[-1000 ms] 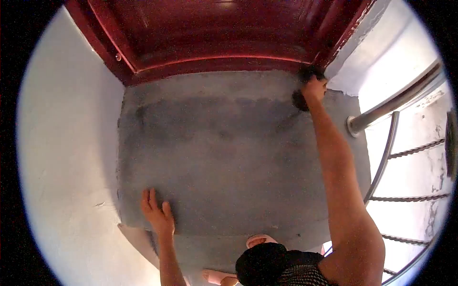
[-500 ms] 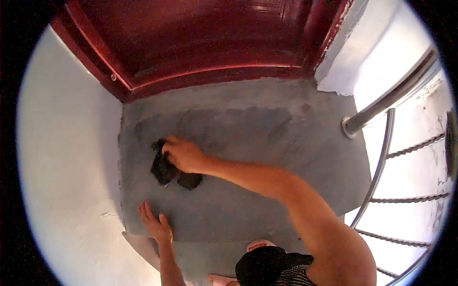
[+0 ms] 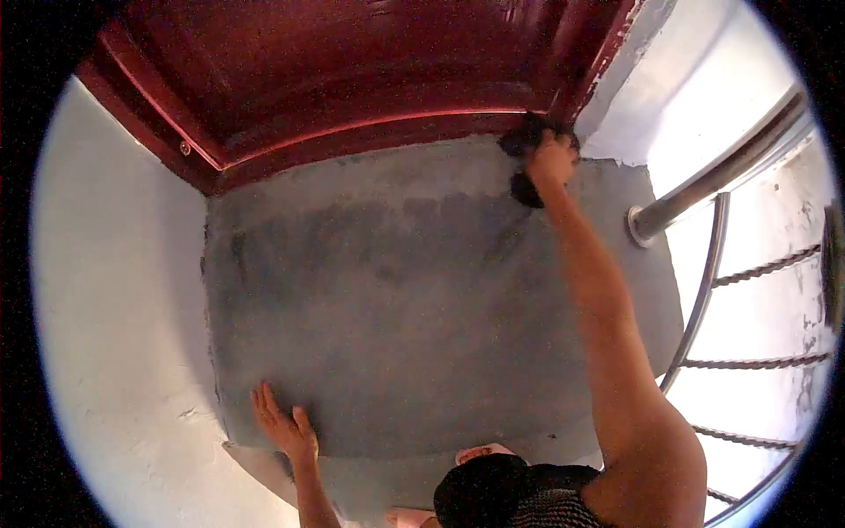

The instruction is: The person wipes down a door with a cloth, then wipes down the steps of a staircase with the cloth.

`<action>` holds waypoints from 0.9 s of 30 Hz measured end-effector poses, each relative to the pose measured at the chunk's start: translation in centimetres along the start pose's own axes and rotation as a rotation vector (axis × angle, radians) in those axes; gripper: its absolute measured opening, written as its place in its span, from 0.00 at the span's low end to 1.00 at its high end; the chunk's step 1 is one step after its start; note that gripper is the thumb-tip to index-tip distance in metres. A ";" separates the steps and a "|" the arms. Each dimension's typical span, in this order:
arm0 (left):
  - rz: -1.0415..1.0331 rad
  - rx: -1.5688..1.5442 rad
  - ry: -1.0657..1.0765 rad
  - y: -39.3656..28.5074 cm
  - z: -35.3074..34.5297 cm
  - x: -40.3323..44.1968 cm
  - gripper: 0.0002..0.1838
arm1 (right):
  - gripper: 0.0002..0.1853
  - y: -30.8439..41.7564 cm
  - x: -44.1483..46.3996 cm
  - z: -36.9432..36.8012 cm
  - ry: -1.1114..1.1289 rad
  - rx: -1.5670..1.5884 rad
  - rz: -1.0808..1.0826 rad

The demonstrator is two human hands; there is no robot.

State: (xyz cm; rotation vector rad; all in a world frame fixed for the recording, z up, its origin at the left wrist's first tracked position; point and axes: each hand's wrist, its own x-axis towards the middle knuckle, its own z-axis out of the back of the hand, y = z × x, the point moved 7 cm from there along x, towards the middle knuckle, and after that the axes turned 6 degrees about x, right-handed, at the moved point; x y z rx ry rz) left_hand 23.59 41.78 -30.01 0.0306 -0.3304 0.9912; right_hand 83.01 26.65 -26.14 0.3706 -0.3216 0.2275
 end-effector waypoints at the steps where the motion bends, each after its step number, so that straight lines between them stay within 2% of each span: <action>1: 0.008 -0.062 -0.001 0.1 -0.2 0.1 0.35 | 0.20 1.7 -1.0 -0.9 0.050 0.031 0.107; 2: 0.018 -0.128 -0.005 -0.1 -0.5 0.2 0.35 | 0.19 3.5 -2.6 -2.1 0.097 0.060 0.216; 3: 0.015 -0.134 -0.004 -0.1 -0.7 0.0 0.35 | 0.17 7.1 -5.7 -2.5 0.022 0.051 0.424; 4: 0.006 -0.035 -0.005 0.1 -0.8 -0.1 0.34 | 0.15 10.7 -8.7 -3.4 0.102 0.142 0.460; 5: -0.003 0.074 -0.004 0.4 -0.7 -0.3 0.34 | 0.13 14.8 -13.1 -1.4 0.225 0.280 0.602; 6: -0.004 0.088 -0.009 0.4 -0.4 -0.3 0.34 | 0.12 18.5 -17.1 -3.2 0.278 0.373 0.699; 7: -0.004 0.105 0.025 0.1 -0.3 -0.2 0.34 | 0.14 21.5 -21.2 -1.1 0.289 0.402 0.840; 9: 0.031 0.151 0.052 0.0 -0.1 -0.5 0.34 | 0.16 25.1 -27.0 1.7 0.490 0.609 1.004; 10: -0.005 0.103 0.047 -0.1 -0.3 -0.5 0.33 | 0.16 26.5 -27.9 2.9 0.497 0.645 1.038; 12: 0.005 0.085 0.028 0.4 0.5 -0.7 0.33 | 0.16 26.8 -27.7 3.2 0.775 0.901 0.742; 14: -0.019 0.037 -0.011 -0.3 1.1 -1.2 0.33 | 0.16 25.3 -23.7 4.3 0.653 0.993 0.618; 16: -0.002 0.019 -0.032 -0.5 1.5 -1.2 0.33 | 0.19 22.0 -18.3 3.5 0.259 0.935 0.639; 17: -0.016 -0.016 -0.051 -0.7 1.6 -1.1 0.33 | 0.20 20.8 -15.4 2.9 0.197 0.815 0.618; 18: 0.003 -0.014 -0.058 -0.6 1.7 -1.0 0.33 | 0.21 19.1 -12.7 0.2 0.034 0.613 0.569; 20: -0.006 0.013 -0.056 -0.8 1.8 -0.9 0.35 | 0.22 18.1 -9.4 -3.3 0.253 0.400 0.389; 23: 0.030 -0.026 -0.044 -0.8 1.7 -0.7 0.35 | 0.22 24.1 -11.7 -4.6 0.183 0.286 0.461; 25: 0.027 -0.023 -0.030 -0.9 1.7 -0.5 0.35 | 0.24 29.5 -14.5 -4.2 0.164 0.264 0.495; 27: 0.036 -0.033 -0.025 -0.9 1.5 -0.6 0.36 | 0.22 33.6 -16.6 -5.2 0.386 0.470 0.503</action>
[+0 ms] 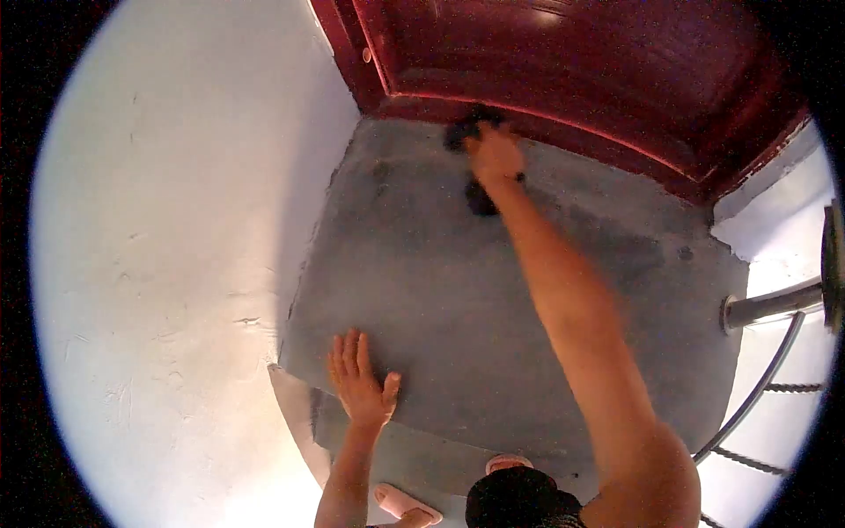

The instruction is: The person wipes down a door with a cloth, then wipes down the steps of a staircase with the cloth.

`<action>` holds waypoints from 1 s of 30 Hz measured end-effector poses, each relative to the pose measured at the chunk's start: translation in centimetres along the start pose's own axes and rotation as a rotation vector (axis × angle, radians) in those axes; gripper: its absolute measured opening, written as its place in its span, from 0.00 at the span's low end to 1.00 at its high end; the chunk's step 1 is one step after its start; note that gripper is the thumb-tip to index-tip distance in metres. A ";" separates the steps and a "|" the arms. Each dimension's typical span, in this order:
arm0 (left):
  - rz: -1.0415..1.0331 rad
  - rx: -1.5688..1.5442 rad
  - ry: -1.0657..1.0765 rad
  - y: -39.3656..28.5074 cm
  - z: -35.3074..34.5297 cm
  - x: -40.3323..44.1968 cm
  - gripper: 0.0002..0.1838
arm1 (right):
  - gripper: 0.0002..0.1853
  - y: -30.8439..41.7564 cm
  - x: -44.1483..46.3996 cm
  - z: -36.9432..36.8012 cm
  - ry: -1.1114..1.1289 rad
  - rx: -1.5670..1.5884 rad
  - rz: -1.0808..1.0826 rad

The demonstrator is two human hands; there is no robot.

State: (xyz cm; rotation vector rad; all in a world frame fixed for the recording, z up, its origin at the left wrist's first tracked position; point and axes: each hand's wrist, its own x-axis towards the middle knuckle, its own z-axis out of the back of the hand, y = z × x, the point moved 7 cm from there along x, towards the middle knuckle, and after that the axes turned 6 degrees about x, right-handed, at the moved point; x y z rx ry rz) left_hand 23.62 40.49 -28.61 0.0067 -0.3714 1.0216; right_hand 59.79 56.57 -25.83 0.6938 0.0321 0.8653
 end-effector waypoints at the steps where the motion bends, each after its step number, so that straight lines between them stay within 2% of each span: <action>1: -0.003 -0.017 -0.009 0.1 0.0 0.2 0.36 | 0.18 3.0 -0.4 -1.6 -0.018 0.042 0.155; 2: -0.008 -0.032 -0.018 0.0 0.1 0.3 0.36 | 0.18 5.2 -0.9 -2.4 -0.022 0.047 0.157; 4: -0.017 0.000 0.014 0.1 -0.1 -0.1 0.36 | 0.16 11.6 -4.6 -5.6 0.288 0.031 0.604; 6: -0.025 0.022 0.035 0.2 -0.1 0.0 0.36 | 0.16 13.8 -6.8 -4.7 0.381 0.385 0.615; 7: -0.026 0.017 0.032 0.1 -0.1 0.1 0.37 | 0.16 13.7 -7.5 -3.6 0.378 0.377 0.621; 9: 0.000 0.019 0.024 0.3 -0.2 0.1 0.37 | 0.15 11.8 -8.0 0.6 0.160 0.438 0.539; 11: 0.020 0.016 0.084 0.3 -0.8 -0.2 0.38 | 0.17 8.0 -6.2 2.9 -0.109 0.342 0.575; 12: 0.057 0.032 0.080 0.6 -0.8 -0.3 0.38 | 0.19 5.9 -4.0 3.0 -0.117 0.294 0.528; 14: 0.033 -0.021 0.085 0.4 -0.9 -0.1 0.39 | 0.21 2.7 -1.5 1.4 -0.156 0.085 0.252; 15: 0.053 -0.010 0.099 0.4 -0.7 -0.1 0.39 | 0.21 3.1 -1.1 -0.1 -0.132 0.094 0.255; 17: 0.067 -0.024 0.132 0.3 -0.6 0.1 0.39 | 0.22 5.6 -0.9 -3.7 0.033 -0.037 0.391; 20: 0.069 -0.019 0.176 0.5 -0.7 -0.1 0.39 | 0.22 11.9 -2.6 -8.3 0.253 0.025 0.555; 21: 0.077 -0.012 0.183 0.7 -0.5 -0.2 0.39 | 0.22 12.4 -2.9 -8.4 0.264 0.033 0.556; 23: 0.051 0.031 0.223 0.3 -1.0 -0.1 0.41 | 0.22 13.8 -3.1 -8.5 0.461 0.370 0.567; 25: 0.089 0.000 0.231 0.1 -0.8 0.4 0.41 | 0.23 14.3 -0.1 -5.8 0.000 0.141 0.693; 27: 0.113 -0.025 0.266 0.3 -1.1 0.2 0.41 | 0.22 14.0 3.5 -6.8 -0.035 0.062 0.546; 28: 0.098 -0.041 0.248 0.3 -1.1 0.3 0.41 | 0.22 14.1 3.2 -8.2 -0.019 0.074 0.541; 30: 0.094 -0.057 0.228 1.0 -1.0 0.3 0.41 | 0.22 15.0 2.0 -10.1 -0.191 -0.262 0.623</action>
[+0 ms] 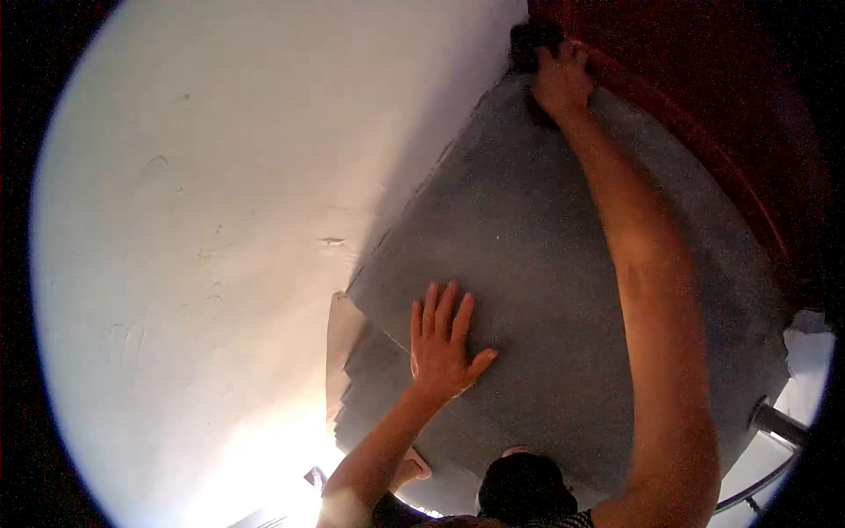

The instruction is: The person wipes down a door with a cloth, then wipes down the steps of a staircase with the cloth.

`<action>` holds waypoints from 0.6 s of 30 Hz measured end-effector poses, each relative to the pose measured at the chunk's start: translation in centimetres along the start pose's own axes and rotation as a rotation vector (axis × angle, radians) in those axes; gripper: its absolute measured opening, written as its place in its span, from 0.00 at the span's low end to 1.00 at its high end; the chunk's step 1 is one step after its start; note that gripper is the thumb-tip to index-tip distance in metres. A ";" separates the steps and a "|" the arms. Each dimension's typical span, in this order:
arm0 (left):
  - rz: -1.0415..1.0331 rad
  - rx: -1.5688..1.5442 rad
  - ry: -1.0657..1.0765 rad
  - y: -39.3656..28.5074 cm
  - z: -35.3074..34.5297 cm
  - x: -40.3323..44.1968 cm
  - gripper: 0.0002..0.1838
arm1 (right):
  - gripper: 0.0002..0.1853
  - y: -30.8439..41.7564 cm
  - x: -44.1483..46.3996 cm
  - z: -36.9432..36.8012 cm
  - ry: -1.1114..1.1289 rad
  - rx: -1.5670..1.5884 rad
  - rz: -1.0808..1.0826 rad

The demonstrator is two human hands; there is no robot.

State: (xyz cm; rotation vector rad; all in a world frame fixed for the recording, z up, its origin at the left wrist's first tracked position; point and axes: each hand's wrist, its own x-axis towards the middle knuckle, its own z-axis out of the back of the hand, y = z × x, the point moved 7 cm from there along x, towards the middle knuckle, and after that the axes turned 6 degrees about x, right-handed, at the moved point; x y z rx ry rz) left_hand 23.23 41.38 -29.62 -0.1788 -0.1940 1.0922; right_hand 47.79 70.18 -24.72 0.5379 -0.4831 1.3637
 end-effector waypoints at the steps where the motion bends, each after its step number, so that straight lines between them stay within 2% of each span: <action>1: -0.011 -0.021 -0.045 0.0 0.1 -0.1 0.40 | 0.22 0.3 -0.4 -0.6 0.004 -0.004 0.011; 3: -0.007 -0.054 -0.096 0.0 0.0 -0.3 0.40 | 0.19 1.9 -1.4 -0.3 0.063 0.242 0.086; 4: -0.012 -0.061 -0.145 0.0 0.4 -0.3 0.39 | 0.16 2.7 -2.4 -0.5 0.165 0.271 0.073; 6: -0.007 -0.065 -0.201 0.0 0.7 -0.9 0.39 | 0.11 7.2 -6.4 2.3 0.296 0.431 0.108; 8: -0.001 -0.121 -0.366 0.3 1.3 -1.6 0.37 | 0.07 12.2 -12.3 3.5 0.364 0.660 0.192; 9: 0.002 -0.112 -0.375 0.4 1.2 -1.8 0.37 | 0.07 14.4 -15.0 6.3 0.366 0.742 0.244; 11: 0.054 -0.093 -0.536 0.8 2.1 -2.8 0.36 | 0.08 17.7 -19.7 8.6 0.576 0.951 0.322; 12: 0.051 -0.090 -0.548 0.8 2.3 -3.3 0.36 | 0.08 17.7 -21.0 9.9 0.567 0.949 0.330; 14: 0.230 -0.198 -0.683 4.3 2.6 -5.2 0.31 | 0.09 18.2 -22.9 9.6 0.588 1.213 0.179; 15: 0.320 -0.222 -0.684 5.0 3.2 -6.5 0.29 | 0.11 17.5 -21.6 10.1 0.630 1.235 0.127; 16: 0.328 -0.217 -0.687 5.5 3.4 -7.7 0.29 | 0.12 15.7 -20.1 10.1 0.687 1.301 -0.072; 17: 0.429 -0.271 -0.636 6.8 2.8 -8.9 0.32 | 0.13 14.1 -18.3 10.1 0.743 1.359 -0.277; 18: 0.531 -0.325 -0.582 8.1 2.0 -10.1 0.35 | 0.14 12.5 -15.9 9.3 0.542 1.239 -0.140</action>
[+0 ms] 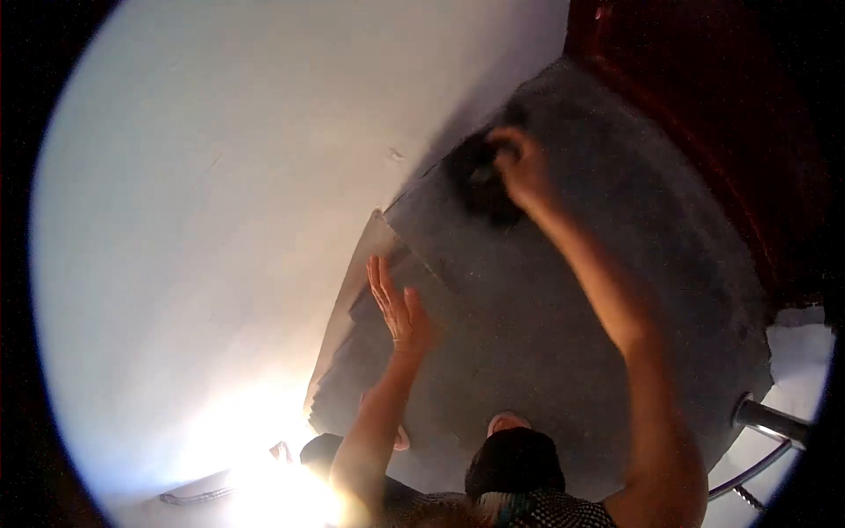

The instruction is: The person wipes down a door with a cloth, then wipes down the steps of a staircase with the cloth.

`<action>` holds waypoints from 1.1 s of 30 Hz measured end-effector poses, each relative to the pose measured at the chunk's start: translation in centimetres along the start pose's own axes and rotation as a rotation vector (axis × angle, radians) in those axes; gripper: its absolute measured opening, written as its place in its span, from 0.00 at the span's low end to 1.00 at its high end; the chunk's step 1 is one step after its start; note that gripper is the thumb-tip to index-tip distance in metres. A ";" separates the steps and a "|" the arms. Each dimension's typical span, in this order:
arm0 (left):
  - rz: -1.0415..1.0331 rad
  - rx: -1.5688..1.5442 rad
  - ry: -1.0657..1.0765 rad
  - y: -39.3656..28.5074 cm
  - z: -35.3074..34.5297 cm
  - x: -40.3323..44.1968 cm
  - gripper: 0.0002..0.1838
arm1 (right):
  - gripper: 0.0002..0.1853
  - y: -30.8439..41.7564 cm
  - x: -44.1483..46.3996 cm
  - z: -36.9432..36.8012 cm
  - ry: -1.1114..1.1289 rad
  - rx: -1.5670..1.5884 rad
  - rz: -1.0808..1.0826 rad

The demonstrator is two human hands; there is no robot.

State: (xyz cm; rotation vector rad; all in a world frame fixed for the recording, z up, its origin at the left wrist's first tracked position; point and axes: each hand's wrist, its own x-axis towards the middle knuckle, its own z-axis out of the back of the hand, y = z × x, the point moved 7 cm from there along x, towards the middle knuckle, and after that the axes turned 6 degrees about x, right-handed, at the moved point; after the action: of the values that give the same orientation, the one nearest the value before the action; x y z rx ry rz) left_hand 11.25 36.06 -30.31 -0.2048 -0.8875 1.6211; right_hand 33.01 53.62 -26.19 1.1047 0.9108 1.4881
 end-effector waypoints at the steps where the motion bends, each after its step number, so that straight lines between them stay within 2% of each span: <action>1: 0.009 0.006 -0.003 0.8 0.5 -0.6 0.35 | 0.16 -0.7 2.1 1.7 -0.103 -0.161 0.180; 3: 0.064 0.009 0.061 2.1 0.7 -1.7 0.29 | 0.26 -4.2 5.8 3.9 -0.214 -0.378 0.066; 4: 0.070 0.009 0.056 2.7 0.7 -2.2 0.29 | 0.26 -3.6 5.8 3.4 -0.207 -0.378 0.070; 6: 0.133 0.004 0.081 3.8 0.5 -3.1 0.28 | 0.36 -3.0 5.8 1.9 -0.080 -1.021 -0.085; 7: 0.135 0.001 0.078 4.2 0.5 -3.5 0.28 | 0.36 -3.1 6.1 1.1 -0.150 -1.076 -0.051; 10: 0.148 0.005 0.099 5.2 0.9 -4.4 0.27 | 0.30 -3.9 7.0 -0.3 -0.115 -1.018 -0.115; 12: 0.193 0.022 0.114 5.0 1.4 -4.3 0.27 | 0.19 -1.9 4.6 -3.3 -0.118 -1.000 0.000; 14: 0.226 -0.102 0.109 5.9 0.9 -4.2 0.28 | 0.15 0.6 -0.4 -8.0 0.020 -0.753 0.239; 15: 0.262 -0.208 0.097 6.5 0.7 -4.2 0.28 | 0.16 2.1 -3.0 -11.0 0.136 -0.745 0.354; 16: 0.261 -0.206 0.099 6.7 0.4 -4.1 0.28 | 0.15 3.4 -5.7 -13.1 0.193 -0.625 0.407; 18: 0.609 -0.700 0.006 8.4 -0.3 -4.2 0.32 | 0.16 5.1 -9.4 -15.9 0.301 -0.634 0.486; 19: 0.593 -0.700 0.007 8.1 0.1 -4.2 0.32 | 0.16 5.5 -10.7 -16.1 0.286 -0.633 0.493; 21: 0.863 -0.902 -0.017 9.2 0.0 -5.0 0.37 | 0.17 5.6 -12.0 -16.3 0.386 -0.427 0.426; 22: 0.854 -0.909 -0.005 9.1 0.1 -4.9 0.37 | 0.17 5.3 -12.1 -15.7 0.373 -0.437 0.425; 24: 0.869 -0.951 0.117 9.0 -0.2 -5.2 0.39 | 0.18 5.7 -11.9 -13.5 0.345 -0.159 0.312; 25: 0.855 -0.940 0.119 10.3 -0.8 -5.5 0.38 | 0.19 5.8 -10.7 -11.7 0.326 -0.118 0.294; 27: 0.830 -0.912 0.165 10.2 -0.9 -5.5 0.37 | 0.19 6.0 -7.4 -5.6 0.246 -0.334 0.111; 28: 0.805 -0.886 0.204 9.8 -1.0 -5.8 0.37 | 0.20 6.3 -5.5 -2.6 0.292 -0.445 0.083; 31: 0.857 -0.947 0.171 6.7 0.2 -6.9 0.36 | 0.20 -1.3 -0.9 7.5 -0.090 -0.577 0.075; 32: 0.856 -0.947 0.170 6.4 0.4 -7.5 0.36 | 0.20 -1.0 -1.1 9.5 -0.220 -0.619 0.097; 33: 0.843 -0.947 0.166 6.3 0.5 -7.7 0.35 | 0.20 -1.5 -1.3 9.9 -0.222 -0.618 0.096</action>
State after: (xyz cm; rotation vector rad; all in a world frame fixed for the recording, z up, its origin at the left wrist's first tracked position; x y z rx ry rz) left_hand 8.18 28.96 -36.62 -1.5130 -1.4980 1.7372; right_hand 42.97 52.56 -24.95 0.8319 0.2115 1.5395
